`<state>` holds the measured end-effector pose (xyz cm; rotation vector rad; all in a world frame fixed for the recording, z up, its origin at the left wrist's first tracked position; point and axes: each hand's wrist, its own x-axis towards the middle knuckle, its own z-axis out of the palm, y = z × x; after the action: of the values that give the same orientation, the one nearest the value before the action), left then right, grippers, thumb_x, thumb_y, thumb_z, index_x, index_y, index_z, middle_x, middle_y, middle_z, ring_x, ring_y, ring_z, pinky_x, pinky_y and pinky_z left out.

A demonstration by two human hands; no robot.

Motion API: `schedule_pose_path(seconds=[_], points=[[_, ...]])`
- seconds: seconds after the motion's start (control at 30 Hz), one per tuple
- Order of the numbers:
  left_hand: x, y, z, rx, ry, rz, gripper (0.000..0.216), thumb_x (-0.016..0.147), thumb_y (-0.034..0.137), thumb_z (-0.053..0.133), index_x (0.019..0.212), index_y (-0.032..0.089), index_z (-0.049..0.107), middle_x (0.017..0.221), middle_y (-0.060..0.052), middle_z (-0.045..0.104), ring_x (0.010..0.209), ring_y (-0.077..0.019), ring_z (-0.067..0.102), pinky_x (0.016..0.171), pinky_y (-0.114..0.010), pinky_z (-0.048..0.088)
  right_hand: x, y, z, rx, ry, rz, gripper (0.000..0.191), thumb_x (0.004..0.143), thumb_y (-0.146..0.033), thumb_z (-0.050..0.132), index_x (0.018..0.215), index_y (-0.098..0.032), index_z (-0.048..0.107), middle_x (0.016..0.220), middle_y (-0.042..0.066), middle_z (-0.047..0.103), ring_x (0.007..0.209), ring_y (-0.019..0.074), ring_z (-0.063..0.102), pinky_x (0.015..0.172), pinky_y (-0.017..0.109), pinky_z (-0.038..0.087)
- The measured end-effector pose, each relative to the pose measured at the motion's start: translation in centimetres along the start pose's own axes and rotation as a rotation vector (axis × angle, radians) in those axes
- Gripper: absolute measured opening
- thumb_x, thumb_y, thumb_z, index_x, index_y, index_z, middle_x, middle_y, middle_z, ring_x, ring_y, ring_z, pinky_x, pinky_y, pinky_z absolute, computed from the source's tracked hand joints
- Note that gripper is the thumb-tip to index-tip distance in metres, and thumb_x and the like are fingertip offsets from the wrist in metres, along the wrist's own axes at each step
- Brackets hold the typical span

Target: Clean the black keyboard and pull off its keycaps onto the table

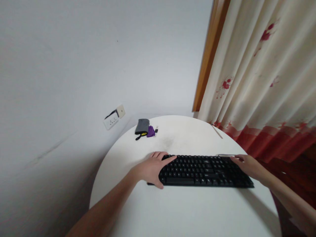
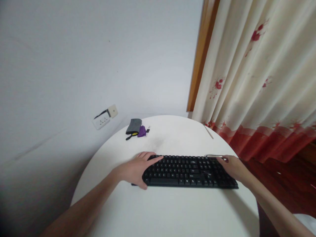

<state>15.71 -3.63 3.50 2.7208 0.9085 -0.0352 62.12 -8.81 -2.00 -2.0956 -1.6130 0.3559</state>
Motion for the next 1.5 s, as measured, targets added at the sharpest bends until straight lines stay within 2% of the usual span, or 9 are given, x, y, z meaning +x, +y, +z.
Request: schedule_pose_path(seconds=[0.27, 0.47, 0.57, 0.67, 0.77, 0.9, 0.97, 1.1, 1.5], points=[[-0.2, -0.7, -0.3, -0.008, -0.025, 0.002, 0.126, 0.047, 0.057, 0.084, 0.154, 0.039, 0.017, 0.151, -0.011, 0.03, 0.136, -0.0431, 0.029, 0.111, -0.056, 0.025, 1.5, -4.2, -0.1, -0.257, 0.091, 0.013, 0.052, 0.087, -0.049, 0.048, 0.112, -0.01, 0.07, 0.097, 0.02, 0.074, 0.092, 0.0344, 0.07, 0.085, 0.044, 0.051], [-0.3, -0.5, -0.2, -0.019, -0.03, 0.002, 0.127, 0.047, 0.06, 0.084, 0.153, 0.042, 0.017, 0.15, -0.01, 0.03, 0.135, -0.0438, 0.029, 0.111, -0.057, 0.024, 1.0, -13.9, 3.7, -0.079, 0.056, -0.255, 0.044, 0.092, -0.044, 0.047, 0.114, -0.013, 0.069, 0.105, 0.017, 0.072, 0.095, 0.0288, 0.068, 0.087, 0.038, 0.05], [-0.5, 0.0, -0.1, -0.013, -0.053, -0.003, 0.127, 0.044, 0.064, 0.084, 0.152, 0.042, 0.021, 0.151, -0.01, 0.029, 0.135, -0.0454, 0.029, 0.11, -0.061, 0.023, -0.5, -16.6, 6.6, -0.085, 0.004, -0.42, 0.04, 0.092, -0.043, 0.049, 0.115, -0.016, 0.069, 0.11, 0.015, 0.07, 0.101, 0.0285, 0.065, 0.092, 0.037, 0.047], [-0.6, -0.2, -0.4, -0.074, -0.047, 0.023, 0.126, 0.046, 0.067, 0.083, 0.153, 0.041, 0.022, 0.153, -0.01, 0.031, 0.137, -0.0447, 0.029, 0.111, -0.06, 0.024, -2.0, -17.2, 8.4, -0.164, -0.064, -0.451, 0.036, 0.093, -0.042, 0.049, 0.11, -0.019, 0.07, 0.104, 0.013, 0.07, 0.095, 0.0286, 0.066, 0.086, 0.038, 0.049], [-0.2, -2.2, -0.9, -0.182, 0.075, 0.02, 0.099, 0.071, 0.063, 0.072, 0.154, 0.034, 0.025, 0.155, -0.009, 0.035, 0.14, -0.0345, 0.033, 0.114, -0.047, 0.029, -2.9, -17.2, 8.7, -0.229, -0.06, -0.441, 0.035, 0.095, -0.04, 0.047, 0.108, -0.018, 0.071, 0.098, 0.013, 0.07, 0.09, 0.0292, 0.066, 0.082, 0.039, 0.049], [1.7, -7.1, -1.3, -0.062, 0.414, -0.429, 0.043, 0.094, 0.039, 0.053, 0.132, 0.019, 0.06, 0.127, -0.009, 0.066, 0.115, -0.022, 0.06, 0.102, -0.031, 0.043, -3.0, -17.5, 8.5, -0.177, 0.004, -0.499, 0.035, 0.097, -0.036, 0.045, 0.108, -0.015, 0.071, 0.103, 0.014, 0.069, 0.097, 0.0295, 0.063, 0.087, 0.04, 0.047], [2.9, -9.4, -1.5, 0.05, 0.425, -0.599, 0.034, 0.094, 0.029, 0.051, 0.123, 0.017, 0.066, 0.118, -0.009, 0.07, 0.109, -0.0217, 0.064, 0.095, -0.029, 0.047, -3.0, -17.6, 8.6, -0.118, 0.018, -0.527, 0.034, 0.097, -0.035, 0.045, 0.107, -0.014, 0.071, 0.104, 0.014, 0.068, 0.098, 0.0287, 0.063, 0.09, 0.04, 0.047], [4.7, -11.8, -2.2, 0.153, 0.398, -0.662, 0.029, 0.09, 0.025, 0.058, 0.114, 0.017, 0.071, 0.117, -0.013, 0.069, 0.112, -0.0273, 0.062, 0.094, -0.034, 0.048, -3.2, -17.4, 8.7, -0.006, 0.026, -0.556, 0.032, 0.097, -0.033, 0.046, 0.103, -0.015, 0.071, 0.103, 0.014, 0.068, 0.096, 0.0277, 0.062, 0.091, 0.041, 0.047], [7.7, -12.0, -3.0, 0.251, 0.283, -0.704, 0.025, 0.087, 0.007, 0.051, 0.098, 0.006, 0.073, 0.104, -0.023, 0.069, 0.106, -0.0291, 0.064, 0.091, -0.037, 0.049, -3.4, -17.1, 7.7, 0.168, 0.027, -0.536, 0.026, 0.096, -0.028, 0.047, 0.094, -0.017, 0.071, 0.1, 0.011, 0.068, 0.095, 0.0258, 0.061, 0.09, 0.04, 0.047]])
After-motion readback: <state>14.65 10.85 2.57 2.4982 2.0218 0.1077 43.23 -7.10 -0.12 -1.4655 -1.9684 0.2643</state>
